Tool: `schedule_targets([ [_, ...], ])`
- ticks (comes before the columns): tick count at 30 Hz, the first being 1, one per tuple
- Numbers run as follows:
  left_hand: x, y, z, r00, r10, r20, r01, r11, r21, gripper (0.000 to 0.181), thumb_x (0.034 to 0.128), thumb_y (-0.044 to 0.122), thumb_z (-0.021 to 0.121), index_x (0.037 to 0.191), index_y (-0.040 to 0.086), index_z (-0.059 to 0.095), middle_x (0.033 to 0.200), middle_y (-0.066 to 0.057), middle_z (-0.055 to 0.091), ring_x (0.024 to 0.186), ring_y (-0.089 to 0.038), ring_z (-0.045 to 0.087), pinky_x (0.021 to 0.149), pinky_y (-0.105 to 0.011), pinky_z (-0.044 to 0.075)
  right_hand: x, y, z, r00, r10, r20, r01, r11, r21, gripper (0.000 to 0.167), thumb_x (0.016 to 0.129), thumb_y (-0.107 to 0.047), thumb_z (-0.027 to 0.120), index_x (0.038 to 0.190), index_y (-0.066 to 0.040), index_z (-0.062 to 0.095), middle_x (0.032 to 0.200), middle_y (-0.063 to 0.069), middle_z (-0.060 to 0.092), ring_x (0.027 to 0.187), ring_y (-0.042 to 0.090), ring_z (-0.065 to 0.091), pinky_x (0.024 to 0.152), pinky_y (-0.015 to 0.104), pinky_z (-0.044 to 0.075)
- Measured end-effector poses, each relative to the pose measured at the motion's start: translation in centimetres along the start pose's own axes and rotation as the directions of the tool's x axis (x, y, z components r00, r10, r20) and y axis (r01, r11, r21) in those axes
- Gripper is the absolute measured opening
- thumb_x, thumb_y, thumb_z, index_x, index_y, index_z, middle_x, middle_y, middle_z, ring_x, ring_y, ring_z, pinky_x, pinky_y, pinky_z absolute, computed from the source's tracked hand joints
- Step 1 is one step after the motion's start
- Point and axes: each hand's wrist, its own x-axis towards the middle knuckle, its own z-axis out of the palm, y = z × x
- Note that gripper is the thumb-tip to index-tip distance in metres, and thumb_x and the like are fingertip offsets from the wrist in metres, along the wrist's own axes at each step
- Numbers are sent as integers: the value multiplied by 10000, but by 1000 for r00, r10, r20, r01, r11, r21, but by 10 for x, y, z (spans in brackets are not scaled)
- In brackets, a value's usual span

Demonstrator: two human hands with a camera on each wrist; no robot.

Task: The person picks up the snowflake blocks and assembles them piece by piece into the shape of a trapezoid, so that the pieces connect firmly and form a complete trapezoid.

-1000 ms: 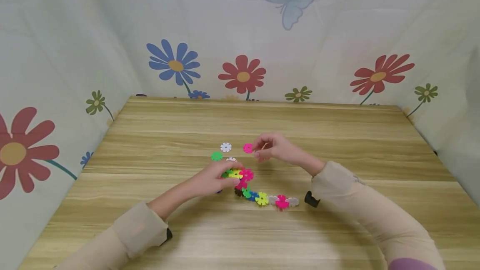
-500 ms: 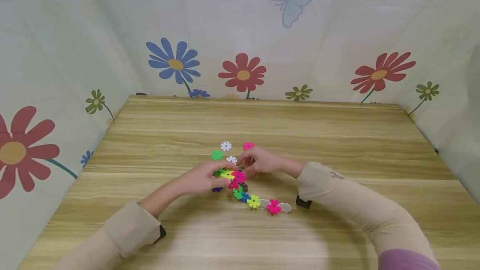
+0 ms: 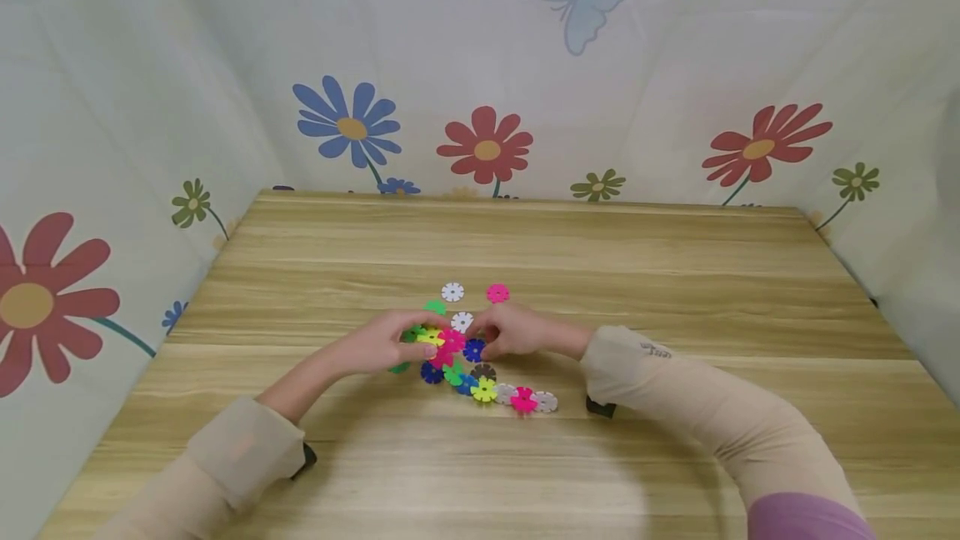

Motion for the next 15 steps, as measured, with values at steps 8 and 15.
schedule_targets([
  [8,0,-3,-4,1000,-2,-3,2,1000,-1,374,865,279,558,1207,130,526,1237,-46,533,1168,-244,457,952,-475,374,0,3,2,999,11,-44,-12,1000,-20,263,724,-93,697,975,-60,629,751,11,575,677,88,485,607,181,423],
  [15,0,-1,-4,1000,-18,-17,18,1000,1,400,862,281,562,1220,108,518,1247,-44,526,1187,-249,440,965,-486,359,-7,8,1,995,48,-90,-45,999,31,254,715,-42,689,939,-63,569,771,20,548,719,116,487,647,214,429],
])
